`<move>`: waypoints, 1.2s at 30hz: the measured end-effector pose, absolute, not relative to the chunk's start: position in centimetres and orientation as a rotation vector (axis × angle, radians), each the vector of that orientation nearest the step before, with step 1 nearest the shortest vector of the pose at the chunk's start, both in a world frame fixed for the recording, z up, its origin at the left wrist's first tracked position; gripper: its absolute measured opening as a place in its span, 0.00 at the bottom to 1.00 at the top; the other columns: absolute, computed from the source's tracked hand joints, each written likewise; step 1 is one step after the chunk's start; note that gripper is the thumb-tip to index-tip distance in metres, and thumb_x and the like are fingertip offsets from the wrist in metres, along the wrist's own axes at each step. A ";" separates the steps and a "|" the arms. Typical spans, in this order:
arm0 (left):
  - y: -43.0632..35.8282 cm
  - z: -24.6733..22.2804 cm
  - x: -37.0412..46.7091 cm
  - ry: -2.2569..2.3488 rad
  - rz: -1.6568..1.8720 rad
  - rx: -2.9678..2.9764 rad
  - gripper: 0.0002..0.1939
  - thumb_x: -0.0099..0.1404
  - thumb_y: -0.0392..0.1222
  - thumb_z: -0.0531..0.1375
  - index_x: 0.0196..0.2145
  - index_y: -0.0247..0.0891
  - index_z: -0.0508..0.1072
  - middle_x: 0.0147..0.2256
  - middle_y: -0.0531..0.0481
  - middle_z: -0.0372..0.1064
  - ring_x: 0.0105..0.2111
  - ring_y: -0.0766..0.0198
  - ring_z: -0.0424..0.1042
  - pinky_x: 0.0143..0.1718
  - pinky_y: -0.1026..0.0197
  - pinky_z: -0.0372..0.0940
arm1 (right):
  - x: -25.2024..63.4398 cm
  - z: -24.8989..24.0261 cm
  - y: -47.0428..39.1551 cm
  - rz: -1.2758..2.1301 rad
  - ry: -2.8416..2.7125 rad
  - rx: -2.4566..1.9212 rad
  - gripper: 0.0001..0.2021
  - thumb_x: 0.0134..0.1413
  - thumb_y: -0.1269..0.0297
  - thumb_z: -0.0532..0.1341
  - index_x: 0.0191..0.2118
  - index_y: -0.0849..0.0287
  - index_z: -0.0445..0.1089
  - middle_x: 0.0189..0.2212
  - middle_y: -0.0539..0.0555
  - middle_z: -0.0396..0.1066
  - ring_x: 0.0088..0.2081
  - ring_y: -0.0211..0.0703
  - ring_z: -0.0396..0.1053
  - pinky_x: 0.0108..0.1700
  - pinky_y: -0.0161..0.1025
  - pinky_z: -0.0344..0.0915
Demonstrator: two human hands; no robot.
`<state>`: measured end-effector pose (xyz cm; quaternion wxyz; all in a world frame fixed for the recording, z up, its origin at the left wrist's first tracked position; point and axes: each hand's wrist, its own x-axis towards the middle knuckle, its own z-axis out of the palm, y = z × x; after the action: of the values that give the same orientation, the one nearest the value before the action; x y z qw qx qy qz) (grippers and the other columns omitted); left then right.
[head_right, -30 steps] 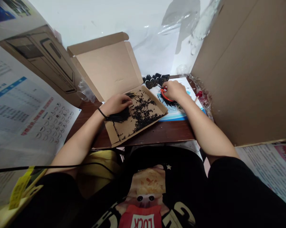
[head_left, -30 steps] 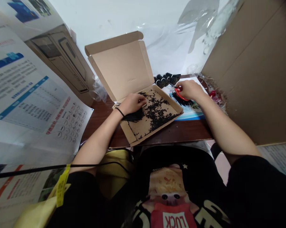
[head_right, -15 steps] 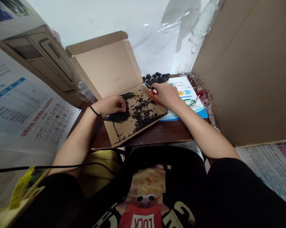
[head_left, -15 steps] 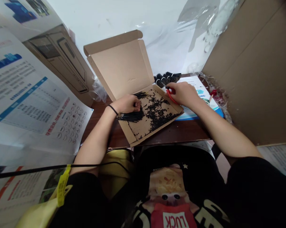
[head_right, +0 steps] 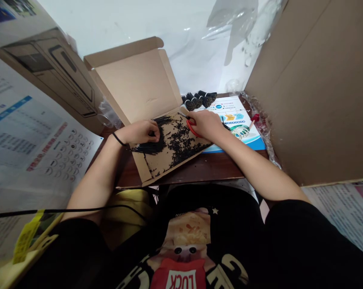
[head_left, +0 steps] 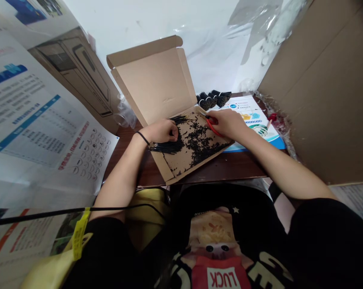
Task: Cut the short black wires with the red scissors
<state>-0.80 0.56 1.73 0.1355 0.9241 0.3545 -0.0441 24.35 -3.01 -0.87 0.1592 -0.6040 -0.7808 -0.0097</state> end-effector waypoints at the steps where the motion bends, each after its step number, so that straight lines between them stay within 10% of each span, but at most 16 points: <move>1: 0.6 1.7 -0.8 1.029 -0.128 2.685 0.07 0.55 0.39 0.59 0.29 0.35 0.76 0.34 0.49 0.71 0.33 0.66 0.68 0.37 0.66 0.62 | 24.3 -0.9 -3.0 -0.025 -2.230 -1.724 0.15 0.54 0.56 0.53 0.41 0.53 0.73 0.30 0.56 0.73 0.28 0.43 0.63 0.28 0.38 0.47; 19: -1.1 0.4 1.8 0.694 0.657 2.036 0.07 0.67 0.41 0.50 0.35 0.36 0.63 0.27 0.52 0.63 0.24 0.70 0.61 0.27 0.65 0.58 | 24.0 -0.6 -3.3 0.038 -2.144 -1.564 0.12 0.54 0.57 0.55 0.38 0.55 0.73 0.27 0.53 0.72 0.27 0.40 0.63 0.28 0.37 0.49; 36: -1.0 -0.3 2.7 0.850 1.073 2.119 0.13 0.67 0.47 0.55 0.31 0.34 0.70 0.23 0.53 0.66 0.23 0.73 0.62 0.25 0.67 0.57 | 22.3 -1.1 -4.5 0.007 -2.033 -1.300 0.17 0.52 0.51 0.59 0.41 0.57 0.74 0.24 0.51 0.69 0.26 0.38 0.62 0.30 0.37 0.55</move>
<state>2.72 -0.95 -0.34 0.3045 0.8001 0.3210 0.4052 22.30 -4.50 -1.05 0.3561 -0.5034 -0.7873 0.0029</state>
